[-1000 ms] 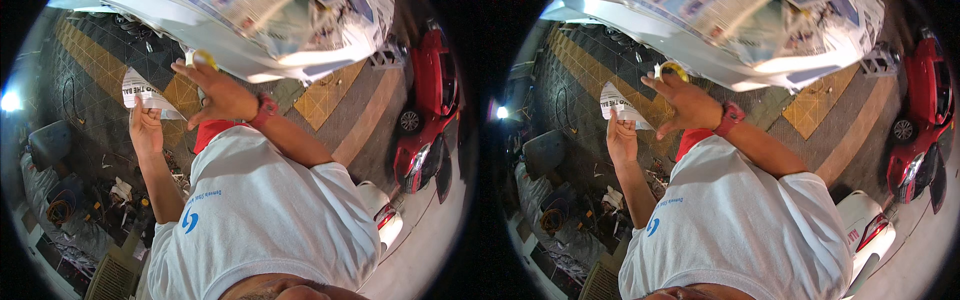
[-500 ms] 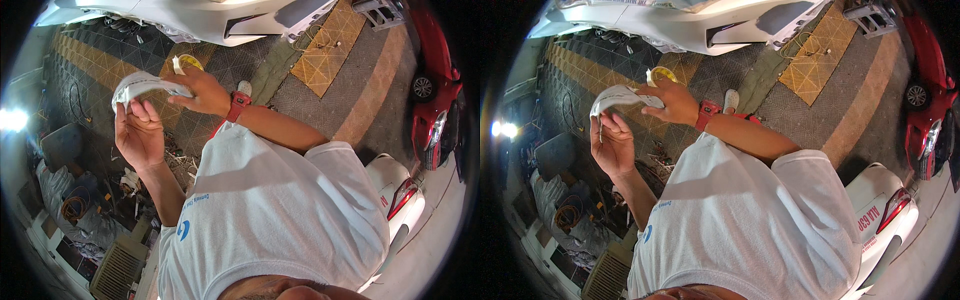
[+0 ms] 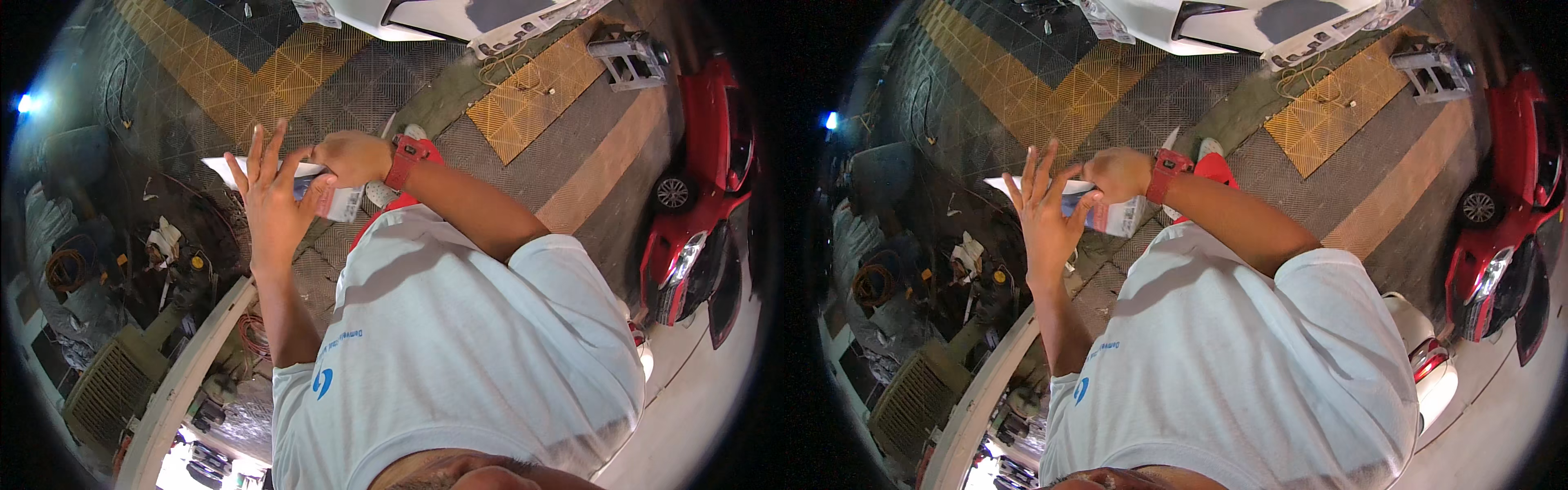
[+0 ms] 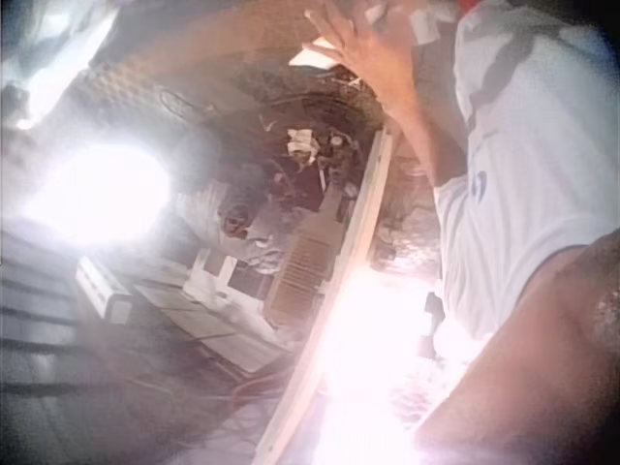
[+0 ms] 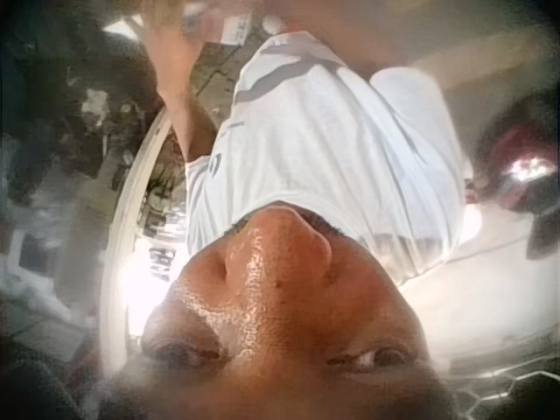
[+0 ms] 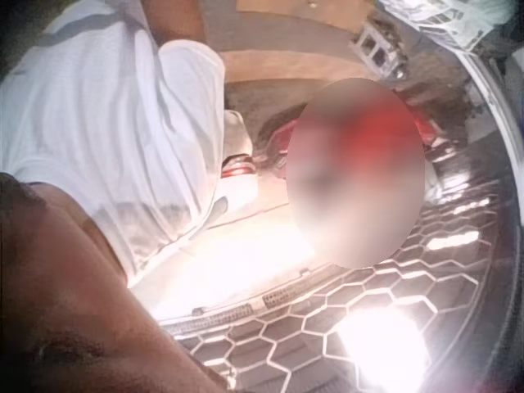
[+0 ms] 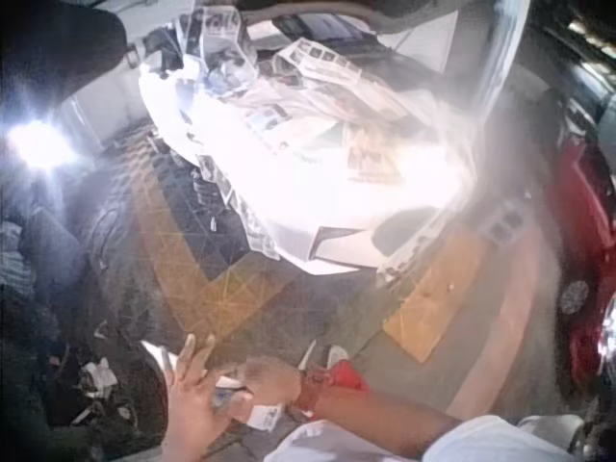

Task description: The person walks to a white car and uses masking tape to secure sheets of newspaper over the front fender and hood area. They smooth the paper and apply tape along the edges to hold it in place.

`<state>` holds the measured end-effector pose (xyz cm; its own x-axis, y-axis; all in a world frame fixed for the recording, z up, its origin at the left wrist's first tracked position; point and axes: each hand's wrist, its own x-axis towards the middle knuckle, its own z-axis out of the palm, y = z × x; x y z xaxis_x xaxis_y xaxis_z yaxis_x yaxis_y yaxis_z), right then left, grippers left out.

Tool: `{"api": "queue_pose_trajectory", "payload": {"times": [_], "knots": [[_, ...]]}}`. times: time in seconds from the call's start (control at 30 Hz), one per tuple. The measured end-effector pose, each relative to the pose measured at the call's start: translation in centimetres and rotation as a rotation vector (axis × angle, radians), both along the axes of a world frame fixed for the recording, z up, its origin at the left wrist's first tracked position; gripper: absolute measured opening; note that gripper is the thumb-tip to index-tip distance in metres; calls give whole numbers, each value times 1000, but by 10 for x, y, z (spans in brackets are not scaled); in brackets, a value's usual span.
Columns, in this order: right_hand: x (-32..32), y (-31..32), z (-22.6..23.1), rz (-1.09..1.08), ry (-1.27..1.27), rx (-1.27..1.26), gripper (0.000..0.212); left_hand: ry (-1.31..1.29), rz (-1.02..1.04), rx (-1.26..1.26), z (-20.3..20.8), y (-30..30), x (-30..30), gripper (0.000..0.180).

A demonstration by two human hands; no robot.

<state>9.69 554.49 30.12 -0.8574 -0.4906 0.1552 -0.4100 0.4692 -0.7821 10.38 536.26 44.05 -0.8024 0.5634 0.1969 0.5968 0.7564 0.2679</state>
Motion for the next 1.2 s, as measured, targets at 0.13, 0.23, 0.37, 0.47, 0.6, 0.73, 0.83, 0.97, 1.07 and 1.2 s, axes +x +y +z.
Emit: {"api": "queue_pose_trajectory", "payload": {"times": [0.13, 0.23, 0.37, 0.47, 0.6, 0.73, 0.83, 0.97, 1.07, 1.2], "knots": [[40, 39, -23, 60, -187, 174, 42, -76, 78, -63, -56, -8, 18, 20], [71, 91, -47, -16, -348, 275, 38, -29, 190, 10, -97, 17, 38, 18], [112, 173, -75, -296, -566, 358, 34, -134, 112, 198, -169, 65, 86, 36], [142, 231, -111, -499, -632, 380, 35, -444, -173, 10, -232, 93, 126, 39], [135, 288, -130, -571, -744, 450, 39, -635, -360, -219, -278, 97, 175, 36], [111, 318, -161, -556, -705, 426, 42, -951, -344, -351, -264, 113, 183, 34], [70, 319, -167, -525, -744, 363, 39, -1028, -235, -311, -260, 117, 198, 28], [22, 297, -201, -483, -735, 321, 37, -1433, -40, -185, -236, 118, 186, 25], [-12, 274, -247, -524, -645, 260, 36, -1534, -120, -205, -263, 111, 172, 29], [-65, 253, -349, -464, -631, 217, 32, -1233, -90, -207, -365, 140, 76, 25]]}}
